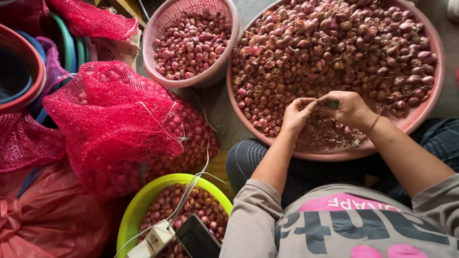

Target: The person sits on the floor in front of a large basin of unpeeled shallots. They pick up shallots one at a time, remove the dry outer skins by hand and with a small green peeler, drop the peeled shallots into a yellow basin, and discard the skins.

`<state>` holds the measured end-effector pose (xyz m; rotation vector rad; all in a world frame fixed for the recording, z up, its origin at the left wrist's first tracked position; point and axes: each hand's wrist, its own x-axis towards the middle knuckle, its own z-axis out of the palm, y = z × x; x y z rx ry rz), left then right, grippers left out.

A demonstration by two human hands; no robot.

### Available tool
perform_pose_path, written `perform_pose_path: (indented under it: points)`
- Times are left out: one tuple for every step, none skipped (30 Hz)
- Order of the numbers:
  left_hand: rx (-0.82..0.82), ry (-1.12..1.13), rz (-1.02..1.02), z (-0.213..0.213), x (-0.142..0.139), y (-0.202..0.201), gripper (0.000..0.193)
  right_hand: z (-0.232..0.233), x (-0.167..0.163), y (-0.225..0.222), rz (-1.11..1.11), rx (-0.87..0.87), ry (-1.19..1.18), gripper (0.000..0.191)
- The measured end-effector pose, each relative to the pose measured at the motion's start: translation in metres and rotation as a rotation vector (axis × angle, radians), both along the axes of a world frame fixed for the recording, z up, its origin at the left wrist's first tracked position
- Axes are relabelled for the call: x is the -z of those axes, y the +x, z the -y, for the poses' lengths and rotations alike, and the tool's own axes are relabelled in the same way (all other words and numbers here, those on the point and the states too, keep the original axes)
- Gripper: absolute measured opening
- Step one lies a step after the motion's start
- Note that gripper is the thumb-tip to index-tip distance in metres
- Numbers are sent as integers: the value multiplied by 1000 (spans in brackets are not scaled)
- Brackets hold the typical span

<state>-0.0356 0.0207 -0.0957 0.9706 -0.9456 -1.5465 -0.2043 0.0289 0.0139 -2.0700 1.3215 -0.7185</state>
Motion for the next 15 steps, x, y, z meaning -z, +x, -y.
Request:
perform_pose_path:
  points:
    - [19, 7, -30, -2, -2, 2, 26, -1, -4, -2, 44, 37, 95, 25]
    - [37, 15, -59, -4, -4, 5, 28, -2, -6, -1, 88, 72, 192, 26]
    - [66, 82, -69, -6, -6, 8, 28, -3, -7, 1, 149, 40, 143, 26]
    - [97, 152, -80, -7, -7, 10, 29, -4, -8, 3, 210, 10, 97, 26]
    - [129, 219, -90, -7, -7, 11, 29, -5, -8, 5, 271, -18, 49, 26]
    - [114, 169, -123, -6, -8, 12, 29, -7, -9, 5, 286, 0, 81, 30]
    - [100, 117, -157, -4, -8, 11, 29, -9, -10, 3, 300, 18, 113, 34]
    - [85, 65, -191, -3, -8, 11, 29, -10, -10, 3, 314, 36, 144, 38]
    - [100, 77, -193, -3, -6, 10, 29, -11, -8, 3, 251, 26, 56, 34]
    - [117, 89, -195, -4, -5, 10, 29, -11, -6, 3, 189, 18, -31, 31]
    - [135, 100, -197, -4, -4, 9, 28, -11, -3, 3, 125, 12, -119, 27]
    - [155, 104, -192, -3, -3, 8, 29, -10, 1, 1, 101, 28, -126, 24]
    - [172, 110, -188, -3, -2, 8, 29, -9, 5, -2, 77, 43, -129, 21]
    - [188, 117, -183, -3, -1, 8, 30, -8, 10, -4, 54, 56, -132, 19]
    - [203, 118, -211, -3, 0, 9, 30, -7, 15, -7, 58, 64, -98, 17]
